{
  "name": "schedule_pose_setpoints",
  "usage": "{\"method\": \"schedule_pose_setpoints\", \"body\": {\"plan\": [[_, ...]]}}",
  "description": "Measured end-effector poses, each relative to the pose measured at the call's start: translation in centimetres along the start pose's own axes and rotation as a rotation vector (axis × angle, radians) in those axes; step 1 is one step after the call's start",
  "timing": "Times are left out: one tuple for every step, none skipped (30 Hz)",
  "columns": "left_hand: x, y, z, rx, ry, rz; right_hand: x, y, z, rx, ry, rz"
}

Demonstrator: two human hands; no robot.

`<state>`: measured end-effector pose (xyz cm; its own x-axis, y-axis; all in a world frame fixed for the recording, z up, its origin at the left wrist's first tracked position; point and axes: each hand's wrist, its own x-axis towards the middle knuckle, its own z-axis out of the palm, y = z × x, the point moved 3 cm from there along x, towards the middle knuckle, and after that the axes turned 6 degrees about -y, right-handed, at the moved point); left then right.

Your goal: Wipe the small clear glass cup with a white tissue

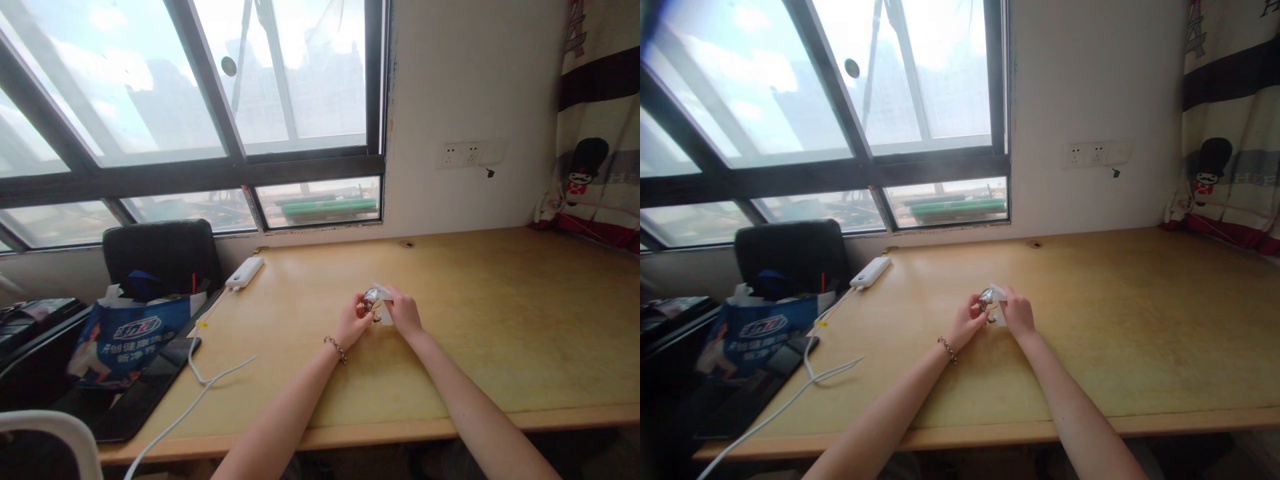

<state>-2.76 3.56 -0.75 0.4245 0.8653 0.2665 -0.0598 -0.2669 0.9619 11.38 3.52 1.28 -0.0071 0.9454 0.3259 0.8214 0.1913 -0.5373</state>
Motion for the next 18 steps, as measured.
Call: {"method": "schedule_pose_setpoints", "body": {"plan": [[0.0,0.0,0.0,-0.011,0.013,-0.011,0.3,0.4,0.5,0.077,-0.018,0.038],[0.0,-0.1,0.0,-0.029,0.022,-0.022,0.5,0.8,1.1,0.167,-0.045,0.083],[0.0,-0.1,0.0,-0.051,0.025,-0.030,0.7,1.1,1.8,0.269,-0.080,0.134],[0.0,-0.1,-0.1,-0.075,0.025,-0.029,0.8,1.4,2.5,0.389,-0.116,0.181],[0.0,-0.1,-0.1,-0.099,0.026,-0.020,0.8,1.5,3.3,0.520,-0.153,0.218],[0.0,-0.1,-0.2,-0.121,0.028,-0.004,0.8,1.6,4.0,0.650,-0.190,0.242],[0.0,-0.1,-0.2,-0.139,0.034,0.014,0.7,1.5,4.5,0.766,-0.221,0.251],[0.0,0.0,-0.3,-0.154,0.039,0.031,0.6,1.5,4.9,0.849,-0.237,0.253],[0.0,0.0,-0.3,-0.169,0.042,0.047,0.5,1.5,5.1,0.885,-0.235,0.255],[0.1,0.0,-0.3,-0.183,0.039,0.062,0.5,1.5,5.1,0.871,-0.215,0.261],[0.1,-0.1,-0.2,-0.197,0.032,0.076,0.5,1.6,4.8,0.818,-0.175,0.266],[0.1,-0.1,-0.1,-0.209,0.023,0.087,0.5,1.6,4.4,0.740,-0.120,0.258],[0.2,-0.2,0.0,-0.221,0.021,0.092,0.4,1.6,3.8,0.651,-0.055,0.233],[0.3,-0.3,0.1,-0.231,0.031,0.089,0.4,1.4,3.0,0.564,0.011,0.189],[0.4,-0.5,0.1,-0.243,0.060,0.073,0.3,1.2,2.2,0.489,0.076,0.130],[0.5,-0.8,0.1,-0.261,0.100,0.042,0.1,0.9,1.4,0.429,0.136,0.068],[0.6,-1.1,0.1,-0.298,0.142,-0.004,0.0,0.5,0.7,0.382,0.186,0.012],[0.7,-1.4,0.1,-0.354,0.163,-0.066,-0.2,0.2,0.1,0.343,0.223,-0.032]]}}
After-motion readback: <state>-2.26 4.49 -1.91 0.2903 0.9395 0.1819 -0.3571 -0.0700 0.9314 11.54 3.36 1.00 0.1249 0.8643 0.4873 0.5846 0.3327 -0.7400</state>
